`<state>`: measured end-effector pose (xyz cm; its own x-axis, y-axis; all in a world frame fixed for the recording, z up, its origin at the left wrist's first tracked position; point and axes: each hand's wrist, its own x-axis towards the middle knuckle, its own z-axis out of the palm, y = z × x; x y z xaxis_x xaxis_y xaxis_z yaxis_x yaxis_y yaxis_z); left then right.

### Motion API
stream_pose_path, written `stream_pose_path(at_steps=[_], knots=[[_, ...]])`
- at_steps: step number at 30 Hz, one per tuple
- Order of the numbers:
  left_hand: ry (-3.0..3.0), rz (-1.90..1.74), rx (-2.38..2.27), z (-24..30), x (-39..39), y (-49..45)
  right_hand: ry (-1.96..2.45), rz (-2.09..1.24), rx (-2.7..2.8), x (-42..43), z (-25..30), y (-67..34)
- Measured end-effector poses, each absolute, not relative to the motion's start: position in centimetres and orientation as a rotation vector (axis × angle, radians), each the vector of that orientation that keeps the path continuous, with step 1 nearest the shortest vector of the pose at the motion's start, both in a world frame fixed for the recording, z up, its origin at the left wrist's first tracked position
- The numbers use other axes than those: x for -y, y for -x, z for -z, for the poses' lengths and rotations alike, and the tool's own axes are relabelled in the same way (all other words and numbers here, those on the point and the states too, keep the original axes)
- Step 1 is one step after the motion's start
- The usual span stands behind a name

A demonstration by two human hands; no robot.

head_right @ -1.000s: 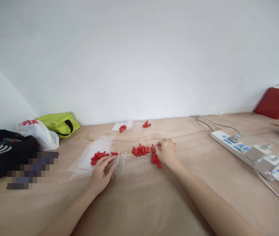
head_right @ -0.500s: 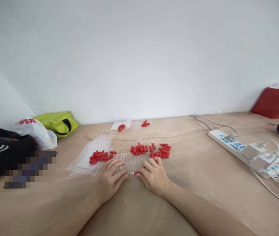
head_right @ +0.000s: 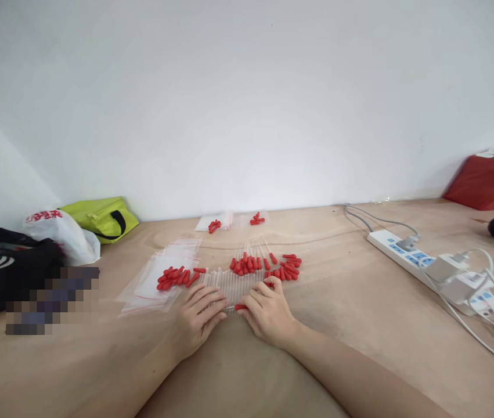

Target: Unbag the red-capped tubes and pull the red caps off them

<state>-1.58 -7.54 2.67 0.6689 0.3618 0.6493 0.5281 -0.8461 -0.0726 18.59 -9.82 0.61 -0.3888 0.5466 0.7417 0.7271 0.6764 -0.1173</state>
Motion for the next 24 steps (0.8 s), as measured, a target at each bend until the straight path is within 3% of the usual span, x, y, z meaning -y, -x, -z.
stream_pose_path(at_steps=[14,24], knots=[[2.642,1.011,0.674,-2.2,7.9,1.8,0.945,0.348,2.124,10.3,-0.6,-18.9],[2.500,1.168,1.117,-1.4,6.3,5.0,1.103,0.224,1.904,9.2,-0.4,-22.8]])
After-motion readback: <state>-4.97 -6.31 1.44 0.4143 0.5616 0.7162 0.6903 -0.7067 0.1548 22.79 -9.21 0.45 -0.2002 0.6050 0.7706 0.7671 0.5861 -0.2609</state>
